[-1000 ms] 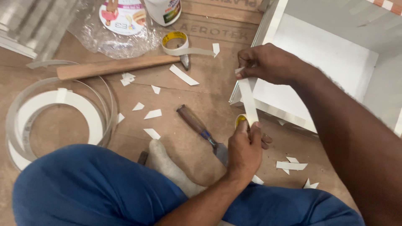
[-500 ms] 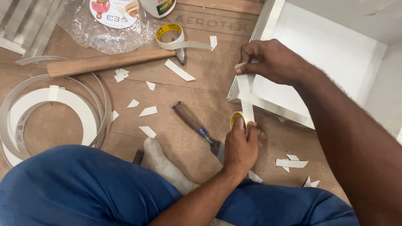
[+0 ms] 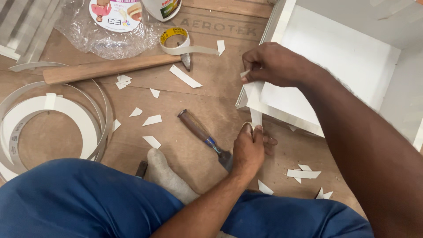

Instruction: The person applies white edge banding tape to the edges of a white drawer box. They use a hammer and a chisel to tap and trim the tape along the edges, then continue applying tape to the remaining sides.

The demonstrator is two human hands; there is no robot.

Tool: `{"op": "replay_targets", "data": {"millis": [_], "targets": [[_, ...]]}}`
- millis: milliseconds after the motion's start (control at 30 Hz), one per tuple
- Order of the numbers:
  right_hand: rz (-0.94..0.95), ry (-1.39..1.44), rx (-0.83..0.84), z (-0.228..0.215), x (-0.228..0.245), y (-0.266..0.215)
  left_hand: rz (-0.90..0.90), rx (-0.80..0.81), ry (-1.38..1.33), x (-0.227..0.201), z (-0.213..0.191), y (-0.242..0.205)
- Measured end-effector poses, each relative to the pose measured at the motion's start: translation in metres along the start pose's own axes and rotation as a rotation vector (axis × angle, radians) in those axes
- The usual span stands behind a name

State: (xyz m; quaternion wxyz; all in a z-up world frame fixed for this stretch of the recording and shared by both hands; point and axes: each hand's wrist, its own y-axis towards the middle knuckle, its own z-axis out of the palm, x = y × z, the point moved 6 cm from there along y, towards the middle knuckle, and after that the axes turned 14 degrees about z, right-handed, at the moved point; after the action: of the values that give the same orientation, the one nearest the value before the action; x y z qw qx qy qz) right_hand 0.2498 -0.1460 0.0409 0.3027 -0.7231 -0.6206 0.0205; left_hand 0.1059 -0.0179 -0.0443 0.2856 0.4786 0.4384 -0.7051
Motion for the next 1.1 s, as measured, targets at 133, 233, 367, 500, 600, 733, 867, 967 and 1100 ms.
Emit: {"op": "replay_targets", "data": {"millis": [133,233,367,500,600,733,867,967,1100], "targets": [[0.071,-0.193,0.094,0.006,-0.001,0.017,-0.005,-0.007,0.004,-0.001,-0.001,0.0],[0.049,-0.375,0.113,0.011,0.002,0.027,-0.012,0.004,0.01,0.001,0.0,-0.001],[0.183,-0.687,0.27,0.021,0.005,0.043,0.065,-0.018,-0.079,0.003,0.0,-0.001],[0.335,-0.726,0.379,0.024,0.002,0.052,0.039,-0.002,-0.109,0.006,-0.001,-0.002],[0.399,-0.682,0.312,0.023,-0.007,0.062,0.008,-0.002,-0.134,0.005,-0.002,0.0],[0.283,-0.655,0.027,0.03,-0.016,0.073,-0.017,-0.002,-0.128,0.01,-0.001,-0.001],[-0.121,-0.346,-0.383,0.01,-0.002,0.018,0.006,-0.058,-0.244,0.02,0.006,0.003],[0.011,-0.072,-0.395,0.009,-0.01,-0.049,-0.042,0.014,-0.206,0.031,0.009,0.004],[0.32,0.061,-0.257,0.044,-0.024,-0.096,-0.152,0.055,-0.34,0.047,0.012,0.014]]}}
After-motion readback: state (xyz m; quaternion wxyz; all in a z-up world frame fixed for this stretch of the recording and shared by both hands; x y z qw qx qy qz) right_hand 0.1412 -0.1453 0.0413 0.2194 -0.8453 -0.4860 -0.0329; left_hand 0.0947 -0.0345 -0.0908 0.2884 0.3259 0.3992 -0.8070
